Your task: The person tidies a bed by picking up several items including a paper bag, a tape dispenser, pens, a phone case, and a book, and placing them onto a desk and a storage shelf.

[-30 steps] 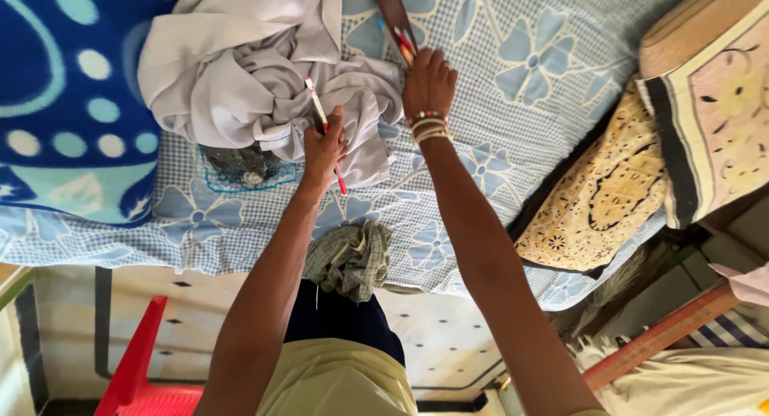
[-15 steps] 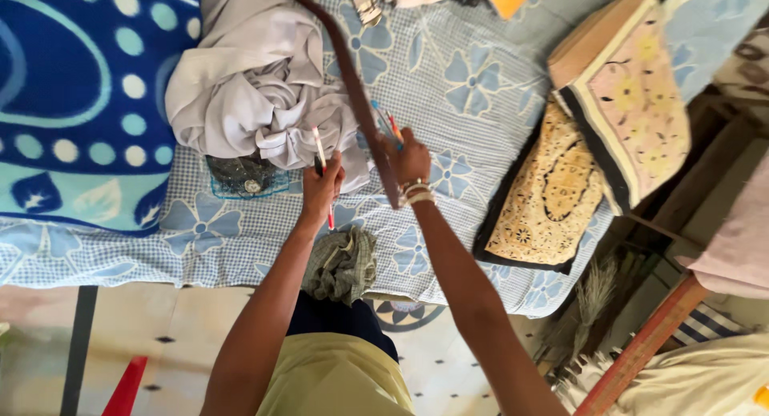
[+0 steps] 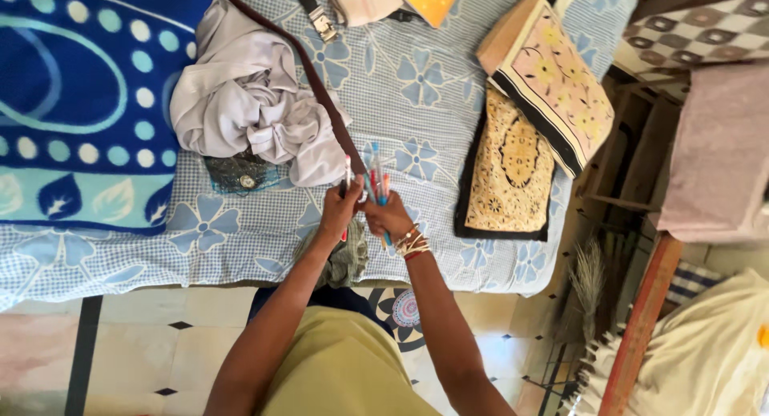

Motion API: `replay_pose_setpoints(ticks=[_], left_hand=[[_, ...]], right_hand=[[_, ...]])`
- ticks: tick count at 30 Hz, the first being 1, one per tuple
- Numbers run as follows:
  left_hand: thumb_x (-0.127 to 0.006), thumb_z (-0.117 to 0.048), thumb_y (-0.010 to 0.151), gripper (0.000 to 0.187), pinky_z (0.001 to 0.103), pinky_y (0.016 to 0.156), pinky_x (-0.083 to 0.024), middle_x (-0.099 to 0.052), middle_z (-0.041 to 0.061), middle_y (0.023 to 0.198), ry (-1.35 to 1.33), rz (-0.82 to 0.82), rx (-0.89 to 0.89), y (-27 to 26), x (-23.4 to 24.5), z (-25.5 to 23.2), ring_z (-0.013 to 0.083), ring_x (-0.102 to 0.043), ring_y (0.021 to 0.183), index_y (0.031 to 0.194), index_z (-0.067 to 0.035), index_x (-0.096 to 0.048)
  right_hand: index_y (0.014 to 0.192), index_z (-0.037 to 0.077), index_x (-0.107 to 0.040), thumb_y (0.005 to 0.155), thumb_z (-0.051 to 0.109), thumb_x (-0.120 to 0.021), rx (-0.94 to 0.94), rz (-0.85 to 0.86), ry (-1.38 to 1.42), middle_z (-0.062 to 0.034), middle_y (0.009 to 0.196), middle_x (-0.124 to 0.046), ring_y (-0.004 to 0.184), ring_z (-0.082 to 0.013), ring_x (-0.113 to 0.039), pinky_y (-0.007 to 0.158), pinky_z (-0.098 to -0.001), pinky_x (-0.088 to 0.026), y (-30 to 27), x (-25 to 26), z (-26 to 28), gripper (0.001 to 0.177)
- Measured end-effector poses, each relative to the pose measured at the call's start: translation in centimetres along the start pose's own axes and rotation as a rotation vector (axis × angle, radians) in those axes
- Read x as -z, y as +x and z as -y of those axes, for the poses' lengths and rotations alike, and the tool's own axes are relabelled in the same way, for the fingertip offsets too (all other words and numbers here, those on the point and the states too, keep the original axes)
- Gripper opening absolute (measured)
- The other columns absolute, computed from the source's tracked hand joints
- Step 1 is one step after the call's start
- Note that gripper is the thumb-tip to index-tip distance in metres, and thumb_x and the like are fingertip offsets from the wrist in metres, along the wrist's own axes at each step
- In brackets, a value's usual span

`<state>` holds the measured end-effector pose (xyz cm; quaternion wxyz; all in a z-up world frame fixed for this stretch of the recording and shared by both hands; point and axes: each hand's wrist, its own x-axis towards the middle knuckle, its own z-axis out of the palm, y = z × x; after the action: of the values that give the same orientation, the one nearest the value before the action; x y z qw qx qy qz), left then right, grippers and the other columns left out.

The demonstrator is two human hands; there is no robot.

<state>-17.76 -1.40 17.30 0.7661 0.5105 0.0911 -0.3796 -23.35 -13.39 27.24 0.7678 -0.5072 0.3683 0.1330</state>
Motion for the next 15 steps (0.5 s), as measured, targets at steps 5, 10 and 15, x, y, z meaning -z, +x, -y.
replay_pose_setpoints(ticks=[5,10,15], left_hand=[[-0.08,-0.044,0.089,0.039,0.025,0.047,-0.032,-0.056,-0.007,0.063,0.134,0.095,-0.037,-4.0,-1.0,0.6,0.0025,-0.044,0.054,0.077,-0.008,-0.07],[-0.091,-0.036,0.076,0.039,0.028,0.044,-0.038,-0.062,-0.002,0.06,0.29,0.128,0.025,-6.6,-2.7,-1.2,0.0063,-0.05,0.049,0.07,-0.004,-0.069],[-0.089,-0.033,0.081,0.042,0.032,0.045,-0.034,-0.058,0.002,0.059,0.371,-0.012,-0.1,-6.8,-5.7,-1.1,0.0074,-0.044,0.051,0.067,0.0,-0.067]], right_hand=[[0.076,-0.003,-0.058,0.083,0.006,-0.076,-0.027,-0.154,-0.241,-0.0058,0.05,-0.054,0.036,-0.0137,-0.049,0.033,-0.0313,-0.034,-2.7,-0.3,-3.6,0.021],[0.084,0.001,-0.061,0.072,0.004,-0.078,0.102,-0.087,-0.402,-0.0032,0.054,-0.055,0.039,-0.0125,-0.05,0.034,-0.0305,-0.036,-4.8,0.6,-4.2,0.02],[0.084,-0.003,-0.062,0.073,0.003,-0.078,0.07,-0.143,-0.499,-0.0057,0.058,-0.059,0.045,-0.0133,-0.056,0.039,-0.0296,-0.041,-4.9,2.1,-4.2,0.02]])
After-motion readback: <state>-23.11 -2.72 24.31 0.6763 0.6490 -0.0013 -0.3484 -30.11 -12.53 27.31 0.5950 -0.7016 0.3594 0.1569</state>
